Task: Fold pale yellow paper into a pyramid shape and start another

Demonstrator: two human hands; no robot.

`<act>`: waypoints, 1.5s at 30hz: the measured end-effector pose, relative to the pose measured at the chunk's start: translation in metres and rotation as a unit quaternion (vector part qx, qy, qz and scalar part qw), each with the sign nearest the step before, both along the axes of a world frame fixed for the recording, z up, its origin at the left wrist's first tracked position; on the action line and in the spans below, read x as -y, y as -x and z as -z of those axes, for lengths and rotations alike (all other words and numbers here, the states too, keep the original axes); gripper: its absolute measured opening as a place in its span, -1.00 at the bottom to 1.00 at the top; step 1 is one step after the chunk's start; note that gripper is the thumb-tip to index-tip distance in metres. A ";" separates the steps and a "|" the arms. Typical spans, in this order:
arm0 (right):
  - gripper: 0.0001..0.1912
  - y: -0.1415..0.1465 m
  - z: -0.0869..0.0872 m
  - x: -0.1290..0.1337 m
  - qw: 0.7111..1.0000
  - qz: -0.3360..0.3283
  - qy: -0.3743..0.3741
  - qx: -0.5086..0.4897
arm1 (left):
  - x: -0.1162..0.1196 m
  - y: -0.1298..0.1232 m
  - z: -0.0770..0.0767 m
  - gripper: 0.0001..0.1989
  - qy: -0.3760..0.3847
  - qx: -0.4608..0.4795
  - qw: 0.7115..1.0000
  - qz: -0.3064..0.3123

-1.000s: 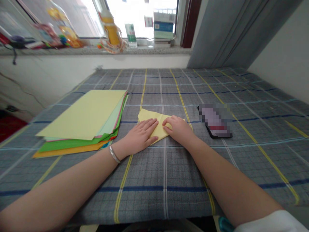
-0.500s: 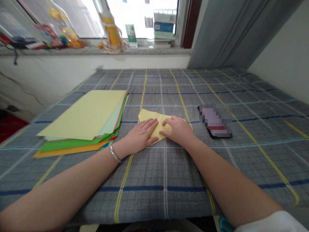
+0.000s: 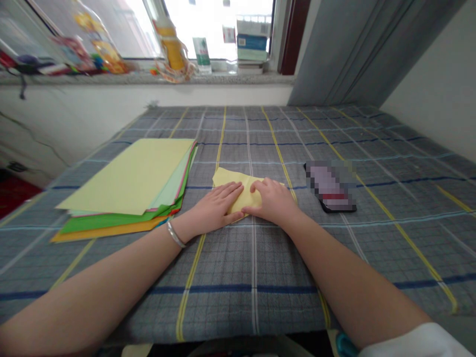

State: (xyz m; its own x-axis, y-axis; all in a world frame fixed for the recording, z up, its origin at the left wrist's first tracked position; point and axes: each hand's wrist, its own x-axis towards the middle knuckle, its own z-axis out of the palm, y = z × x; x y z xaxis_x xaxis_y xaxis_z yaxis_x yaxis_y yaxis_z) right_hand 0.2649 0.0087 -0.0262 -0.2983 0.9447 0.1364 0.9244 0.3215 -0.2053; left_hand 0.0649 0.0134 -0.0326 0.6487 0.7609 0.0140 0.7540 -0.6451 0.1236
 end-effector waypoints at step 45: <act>-0.46 -0.022 0.002 -0.010 0.999 0.018 0.034 0.010 | 0.002 0.010 -0.011 -0.13 0.075 -0.039 0.996 -0.004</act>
State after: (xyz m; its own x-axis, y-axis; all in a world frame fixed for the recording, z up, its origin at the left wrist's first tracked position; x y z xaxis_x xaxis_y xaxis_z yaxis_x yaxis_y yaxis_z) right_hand 0.2866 0.0183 -0.0281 -0.2660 0.9618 0.0650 0.9394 0.2738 -0.2062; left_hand 0.0552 0.0115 -0.0217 0.6371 0.7560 -0.1505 0.7703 -0.6174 0.1596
